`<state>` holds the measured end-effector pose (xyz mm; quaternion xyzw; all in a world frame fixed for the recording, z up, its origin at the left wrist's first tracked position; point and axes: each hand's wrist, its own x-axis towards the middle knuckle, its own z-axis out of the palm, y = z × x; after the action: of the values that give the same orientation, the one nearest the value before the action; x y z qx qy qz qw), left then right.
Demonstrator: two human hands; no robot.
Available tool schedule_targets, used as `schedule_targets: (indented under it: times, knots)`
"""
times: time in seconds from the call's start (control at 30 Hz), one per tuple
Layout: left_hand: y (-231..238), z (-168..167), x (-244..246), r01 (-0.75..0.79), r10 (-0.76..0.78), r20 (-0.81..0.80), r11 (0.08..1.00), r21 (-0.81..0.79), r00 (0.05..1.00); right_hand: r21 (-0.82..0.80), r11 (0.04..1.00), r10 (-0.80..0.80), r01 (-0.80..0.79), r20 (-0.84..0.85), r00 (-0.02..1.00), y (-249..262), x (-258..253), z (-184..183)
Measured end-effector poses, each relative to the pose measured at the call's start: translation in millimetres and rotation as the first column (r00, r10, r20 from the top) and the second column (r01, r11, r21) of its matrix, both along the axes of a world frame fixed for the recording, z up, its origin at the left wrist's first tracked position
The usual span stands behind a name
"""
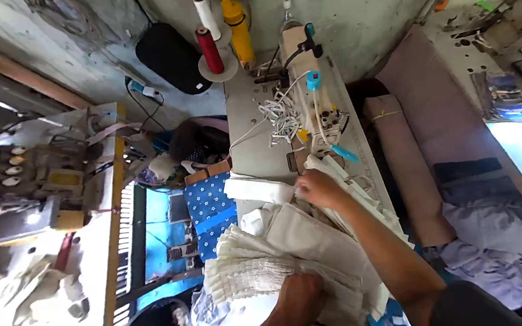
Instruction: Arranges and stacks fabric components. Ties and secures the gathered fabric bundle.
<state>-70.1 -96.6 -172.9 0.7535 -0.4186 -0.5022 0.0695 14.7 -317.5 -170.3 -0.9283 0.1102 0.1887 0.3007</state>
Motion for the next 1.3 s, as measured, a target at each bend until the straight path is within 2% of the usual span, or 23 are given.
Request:
schedule_targets:
  times: [0.03, 0.1, 0.17, 0.2, 0.27, 0.33, 0.4, 0.5, 0.6, 0.7, 0.73, 0.8, 0.9, 0.93, 1.0, 1.1, 1.17, 1.23, 1.3]
  knots:
    - [2, -1, 1, -0.007, 0.007, -0.007, 1.0, -0.006, 1.0, -0.07, 0.995, -0.08, 0.07, -0.137, 0.987, -17, -21, 16]
    - [4, -4, 3, -0.021, 0.021, -0.008, 0.999, -0.034, 1.0, -0.286, 0.931, -0.325, 0.229, -0.356, 0.876, -52, -50, 27]
    - [6, -7, 1, -0.025, 0.026, 0.004, 0.995, -0.095, 1.0, -0.435, 0.828, -0.524, 0.355, -0.374, 0.765, -84, -62, 0]
    - [6, -5, 0, -0.02, 0.02, -0.001, 0.996, -0.09, 1.0, -0.457, 0.796, -0.564, 0.396, -0.324, 0.76, -102, -68, -29]
    - [1, 1, 2, -0.006, 0.005, -0.025, 0.999, -0.038, 1.0, -0.383, 0.838, -0.491, 0.389, -0.216, 0.844, -131, -77, -83]
    - [0, 4, 5, -0.022, 0.021, -0.028, 0.999, -0.034, 0.999, -0.236, 0.918, -0.356, 0.318, -0.141, 0.924, -145, -71, -99]
    - [6, 1, 2, -0.07, 0.069, -0.013, 0.992, -0.109, 0.998, -0.081, 0.939, -0.341, 0.333, -0.117, 0.933, -140, -69, -78]
    - [12, -3, -2, -0.093, 0.093, -0.009, 0.979, -0.183, 0.996, 0.082, 0.931, -0.353, 0.355, -0.031, 0.935, -98, -89, -41]
    - [5, -1, 3, -0.101, 0.097, -0.042, 0.989, -0.112, 0.994, 0.171, 0.97, -0.189, 0.17, 0.097, 0.977, -28, -103, 1]
    - [4, -1, 3, -0.136, 0.132, -0.051, 0.988, -0.07, 0.99, 0.218, 0.974, -0.117, 0.066, 0.229, 0.966, 19, -121, 7]
    - [4, -1, 2, -0.143, 0.14, -0.046, 0.987, -0.068, 0.989, 0.25, 0.966, -0.143, 0.071, 0.283, 0.948, 25, -123, 6]
    - [5, -2, 0, -0.128, 0.126, -0.035, 0.988, -0.083, 0.991, 0.37, 0.915, -0.298, 0.16, 0.354, 0.886, 26, -121, 5]
    - [5, -4, 2, -0.086, 0.084, -0.021, 0.989, -0.118, 0.996, 0.548, 0.757, -0.577, 0.354, 0.308, 0.757, 3, -105, 5]
    - [5, -5, 0, -0.084, 0.082, -0.017, 0.986, -0.142, 0.996, 0.518, 0.755, -0.599, 0.403, 0.292, 0.746, -8, -101, 2]
    - [6, -8, -4, -0.112, 0.113, -0.009, 0.972, -0.206, 0.994, 0.297, 0.845, -0.521, 0.445, 0.263, 0.812, -28, -97, -3]
    - [17, -12, -11, -0.169, 0.183, 0.022, 0.94, -0.296, 0.983, -0.029, 0.964, -0.263, 0.266, 0.073, 0.962, -37, -90, -16]
    - [24, -14, -8, -0.193, 0.218, 0.028, 0.911, -0.366, 0.976, -0.15, 0.971, -0.188, 0.184, -0.011, 0.982, -44, -85, -35]
    - [26, -17, -6, -0.209, 0.23, 0.003, 0.889, -0.407, 0.973, -0.258, 0.951, -0.203, 0.172, -0.097, 0.974, -50, -82, -49]
    - [29, -18, -3, -0.218, 0.237, -0.007, 0.883, -0.415, 0.972, -0.268, 0.947, -0.217, 0.175, -0.136, 0.967, -61, -75, -54]
